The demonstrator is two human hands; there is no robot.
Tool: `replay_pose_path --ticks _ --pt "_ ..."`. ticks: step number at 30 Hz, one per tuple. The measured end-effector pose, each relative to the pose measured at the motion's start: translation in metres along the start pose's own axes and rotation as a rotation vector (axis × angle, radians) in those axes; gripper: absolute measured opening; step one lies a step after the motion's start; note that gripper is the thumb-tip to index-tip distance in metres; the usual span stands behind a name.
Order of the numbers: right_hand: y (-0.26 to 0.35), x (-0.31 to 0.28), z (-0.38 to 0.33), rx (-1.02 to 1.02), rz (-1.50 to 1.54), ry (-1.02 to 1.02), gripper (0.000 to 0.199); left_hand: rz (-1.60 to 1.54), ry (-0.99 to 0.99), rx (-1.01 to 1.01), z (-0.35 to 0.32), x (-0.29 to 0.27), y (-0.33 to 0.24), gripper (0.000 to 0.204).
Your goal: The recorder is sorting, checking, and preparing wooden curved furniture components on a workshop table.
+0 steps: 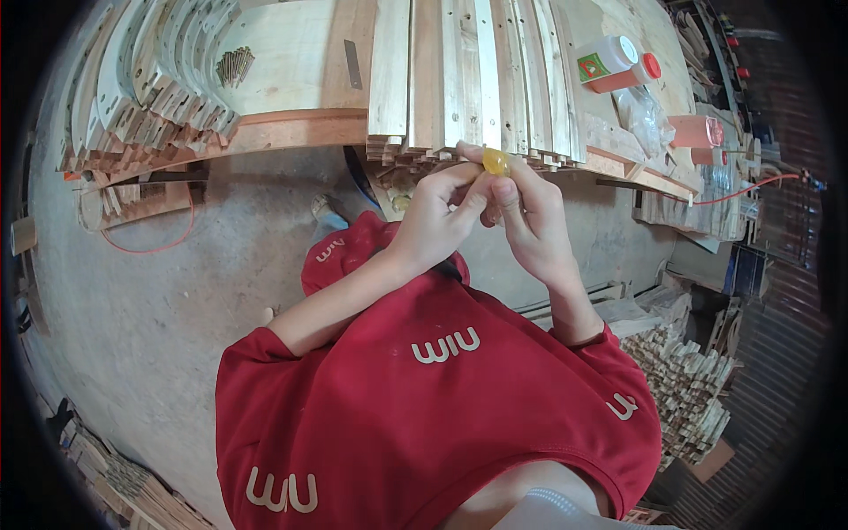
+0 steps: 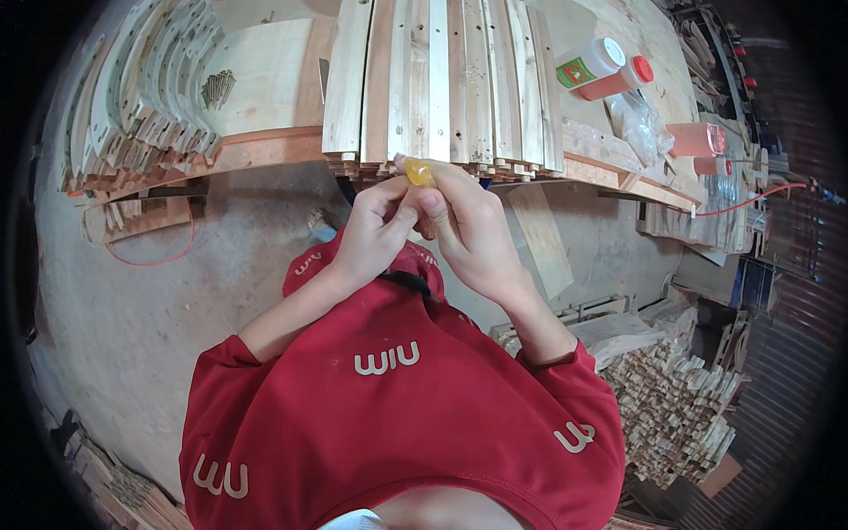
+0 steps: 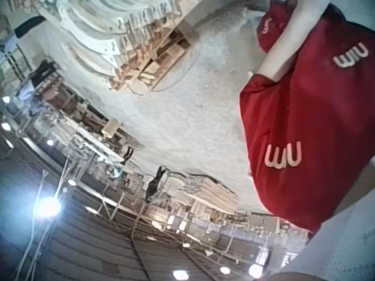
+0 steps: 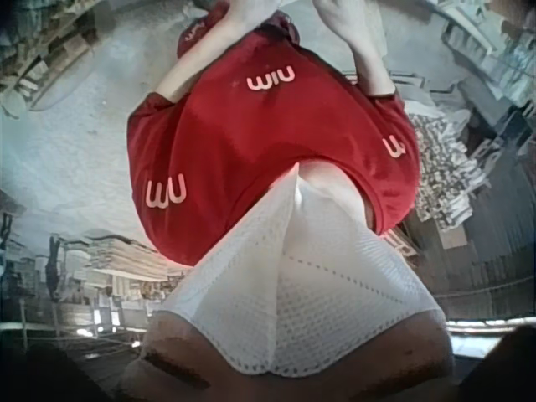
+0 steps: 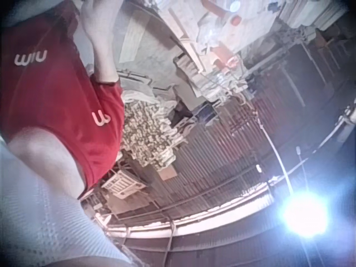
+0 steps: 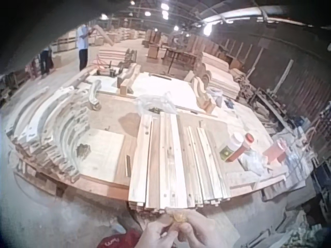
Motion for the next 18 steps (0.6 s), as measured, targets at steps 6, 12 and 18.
replay_pose_path --ticks 6,12,18 --pt "-0.001 -0.012 0.021 0.043 0.05 -0.107 0.028 -0.255 0.089 -0.364 -0.002 0.008 0.022 0.025" --pt "-0.017 -0.023 0.07 0.04 -0.204 0.158 0.032 0.131 0.268 -0.476 -0.035 -0.047 0.1 0.029" --pt "-0.005 -0.008 0.079 -0.377 -0.507 0.41 0.028 0.735 -0.25 -0.377 -0.039 -0.184 0.156 0.03"
Point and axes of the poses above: each hand's wrist, its own z-axis towards the middle knuckle, its own x-axis out of the palm, y = z × x, the point moved 4 cm from there along z, towards the middle knuckle, and after that the axes turned 14 degrees about -y, right-handed, at the moved point
